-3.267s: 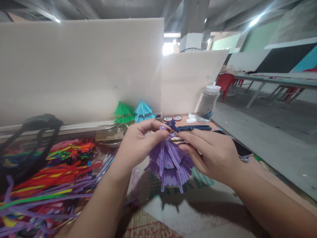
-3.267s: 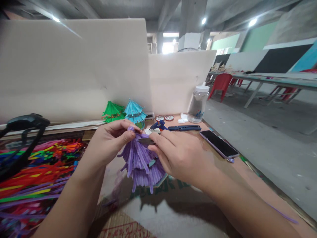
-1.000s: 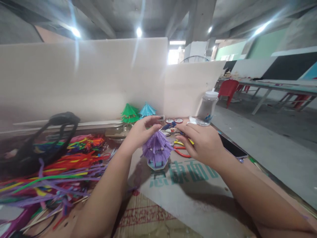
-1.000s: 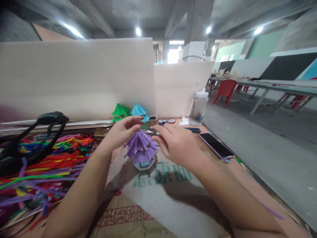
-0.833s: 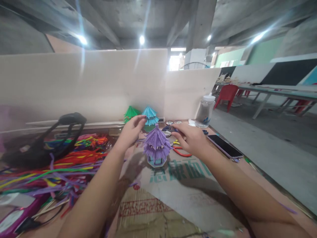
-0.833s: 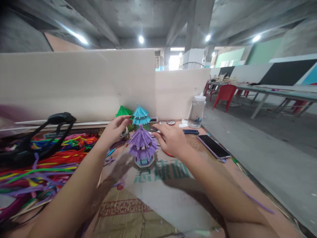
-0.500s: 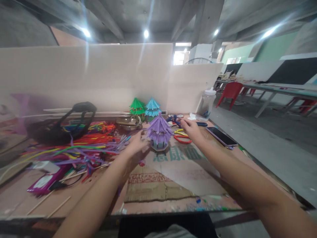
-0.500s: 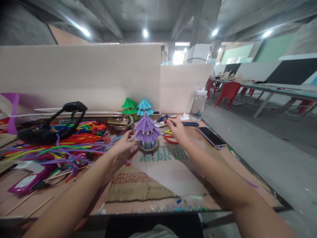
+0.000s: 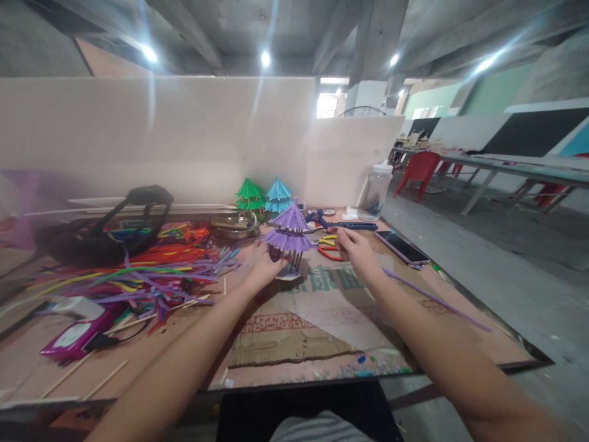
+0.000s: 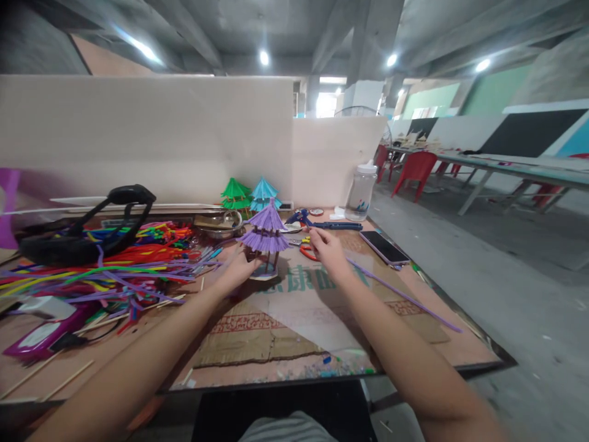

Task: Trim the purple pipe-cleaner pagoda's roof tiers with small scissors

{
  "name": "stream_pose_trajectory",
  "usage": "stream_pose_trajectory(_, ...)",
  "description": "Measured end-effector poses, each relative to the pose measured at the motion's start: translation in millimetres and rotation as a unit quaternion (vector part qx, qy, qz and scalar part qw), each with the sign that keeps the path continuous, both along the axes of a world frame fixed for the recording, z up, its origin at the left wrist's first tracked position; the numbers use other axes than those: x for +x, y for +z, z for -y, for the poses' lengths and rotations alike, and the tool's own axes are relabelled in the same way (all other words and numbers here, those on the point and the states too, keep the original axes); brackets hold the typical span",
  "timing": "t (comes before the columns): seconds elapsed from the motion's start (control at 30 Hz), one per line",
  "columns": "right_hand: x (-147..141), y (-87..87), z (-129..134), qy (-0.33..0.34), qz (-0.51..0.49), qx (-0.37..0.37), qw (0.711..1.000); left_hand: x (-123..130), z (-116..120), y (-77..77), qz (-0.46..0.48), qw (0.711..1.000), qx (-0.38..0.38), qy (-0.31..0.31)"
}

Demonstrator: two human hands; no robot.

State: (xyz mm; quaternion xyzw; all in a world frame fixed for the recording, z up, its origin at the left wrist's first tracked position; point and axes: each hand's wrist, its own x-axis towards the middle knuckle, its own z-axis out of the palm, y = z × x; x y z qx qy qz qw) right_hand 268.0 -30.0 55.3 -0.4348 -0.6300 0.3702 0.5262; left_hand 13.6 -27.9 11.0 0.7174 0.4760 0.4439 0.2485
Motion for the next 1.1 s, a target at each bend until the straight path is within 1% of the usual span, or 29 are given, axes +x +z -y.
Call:
stream_pose_trajectory(0.07,-0.8,9.9,-1.6,-0.008,0.006,0.011,1.0,-6.0,7.7,4.5,0.003,1.0,0.003,0.006)
stream_pose_trajectory(0.17,-10.8,23.8,-13.3,-0.022,0.024,0.038,0.999,-11.6,16.6,8.9,-0.004,1.0,0.007,0.011)
stream_pose_trajectory(0.23,-18.6,28.0,-20.9,-0.037,0.043,0.066,0.996,-13.2,20.7,10.1,-0.011,1.0,0.008,0.012)
stream_pose_trajectory(0.3,-23.0,27.6,-21.8,-0.071,0.063,0.105,0.99,-13.6,24.6,10.6,-0.018,1.0,0.009,0.012)
stream_pose_trajectory(0.37,-22.9,25.5,-13.5,-0.099,0.09,0.14,0.981,-12.7,29.2,10.5,-0.019,1.0,0.007,0.009)
stream_pose_trajectory(0.43,-19.7,25.5,1.6,-0.107,0.121,0.166,0.973,-10.8,34.4,9.0,-0.015,1.0,-0.002,0.008)
stream_pose_trajectory(0.53,-14.7,31.1,24.1,-0.125,0.167,0.208,0.956,-7.8,40.2,3.6,-0.016,1.0,-0.022,0.012)
stream_pose_trajectory(0.6,-13.6,34.7,32.7,-0.133,0.207,0.239,0.939,-6.8,41.1,-1.3,-0.023,0.999,-0.037,0.016)
stream_pose_trajectory(0.77,-16.4,33.3,33.7,-0.145,0.28,0.298,0.901,-8.3,39.9,-8.4,-0.045,0.997,-0.064,0.018)
stream_pose_trajectory(0.93,-19.4,33.0,38.5,-0.151,0.297,0.342,0.879,-6.5,46.3,-4.5,-0.068,0.994,-0.083,0.012)
stream_pose_trajectory(1.1,-24.1,37.0,49.0,-0.137,0.305,0.39,0.858,-5.8,49.5,-2.1,-0.086,0.994,-0.063,0.007)
